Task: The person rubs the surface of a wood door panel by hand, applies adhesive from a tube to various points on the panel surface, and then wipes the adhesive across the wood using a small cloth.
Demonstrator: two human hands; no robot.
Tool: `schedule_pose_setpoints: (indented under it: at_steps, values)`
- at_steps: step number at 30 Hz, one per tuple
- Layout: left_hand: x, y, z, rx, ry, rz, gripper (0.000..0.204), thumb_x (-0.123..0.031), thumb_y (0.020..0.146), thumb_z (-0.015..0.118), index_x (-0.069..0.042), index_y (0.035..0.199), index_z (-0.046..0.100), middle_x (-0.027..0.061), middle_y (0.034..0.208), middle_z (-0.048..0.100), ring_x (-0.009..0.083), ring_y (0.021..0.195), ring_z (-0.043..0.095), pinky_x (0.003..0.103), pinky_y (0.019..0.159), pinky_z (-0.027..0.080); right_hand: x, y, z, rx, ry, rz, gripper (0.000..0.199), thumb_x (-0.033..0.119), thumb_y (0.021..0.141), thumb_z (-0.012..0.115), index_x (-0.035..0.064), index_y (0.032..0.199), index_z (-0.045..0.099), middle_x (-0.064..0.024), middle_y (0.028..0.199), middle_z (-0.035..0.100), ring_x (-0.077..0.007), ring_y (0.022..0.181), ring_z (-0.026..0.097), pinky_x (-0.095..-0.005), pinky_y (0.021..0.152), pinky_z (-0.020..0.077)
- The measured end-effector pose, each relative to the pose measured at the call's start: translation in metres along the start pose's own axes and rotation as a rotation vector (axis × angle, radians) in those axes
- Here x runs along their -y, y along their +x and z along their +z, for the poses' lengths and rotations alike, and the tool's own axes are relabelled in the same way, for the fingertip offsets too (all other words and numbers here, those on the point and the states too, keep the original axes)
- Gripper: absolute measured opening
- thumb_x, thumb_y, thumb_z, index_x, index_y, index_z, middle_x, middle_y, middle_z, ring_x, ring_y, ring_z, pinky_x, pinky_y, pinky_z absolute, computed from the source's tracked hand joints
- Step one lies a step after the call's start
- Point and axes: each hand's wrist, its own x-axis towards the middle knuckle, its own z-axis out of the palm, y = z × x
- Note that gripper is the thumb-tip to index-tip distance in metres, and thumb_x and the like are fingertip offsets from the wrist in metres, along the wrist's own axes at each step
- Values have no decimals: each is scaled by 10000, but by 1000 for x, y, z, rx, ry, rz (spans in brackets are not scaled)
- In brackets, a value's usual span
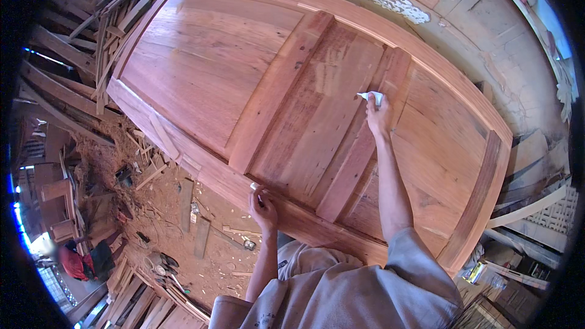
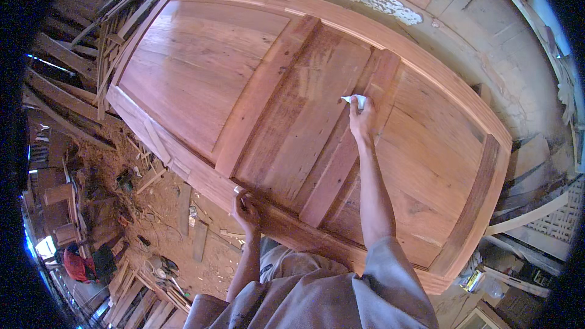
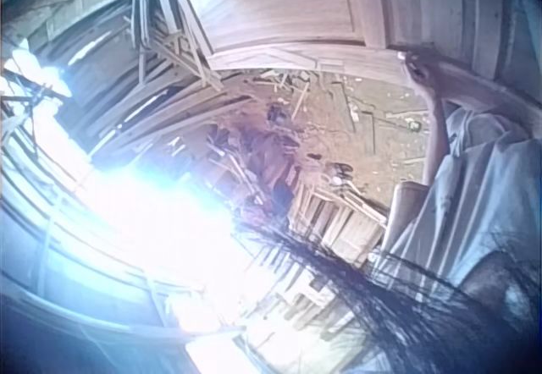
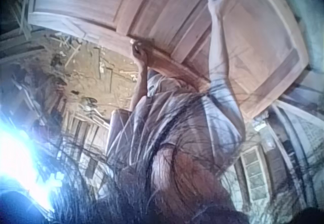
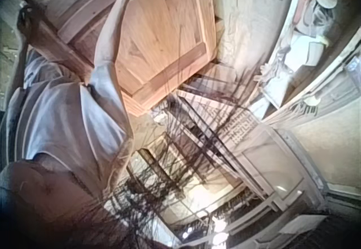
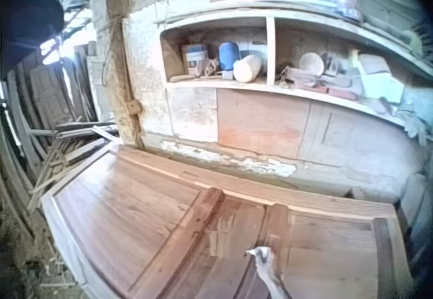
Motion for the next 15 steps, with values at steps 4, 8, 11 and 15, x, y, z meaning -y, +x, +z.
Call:
schedule_pose_setpoints:
  at_steps: [4,8,11,15]
  values:
    - [-3,0,-2,-2,-7,-4,194,-7,862,459,10,948,631,170,833,625,300,760,611,375,707,487,2,-1,0,-22,-57,-40,321,335,951,586,15,963,577,-13,642,583,-88,517,543,-254,454,448]
    - [-4,0,-1,16,-19,-46,192,-3,866,461,2,954,632,162,827,619,285,751,609,368,704,485,1,1,-4,-8,-67,-24,329,345,953,583,16,964,576,-14,660,585,-90,530,546,-256,452,450]
    - [-3,-1,1,25,-34,-45,194,21,871,473,-3,977,633,152,826,606,277,740,598,363,680,478,7,0,-8,6,-48,5,336,362,953,580,26,971,574,-9,671,581,-83,541,546,-248,444,447]
    - [-2,0,-2,9,-46,-17,202,45,874,481,-6,992,637,145,828,595,269,732,589,352,657,472,35,-4,-10,39,84,112,338,353,951,576,16,963,593,-70,711,613,-155,590,587,-311,516,464]
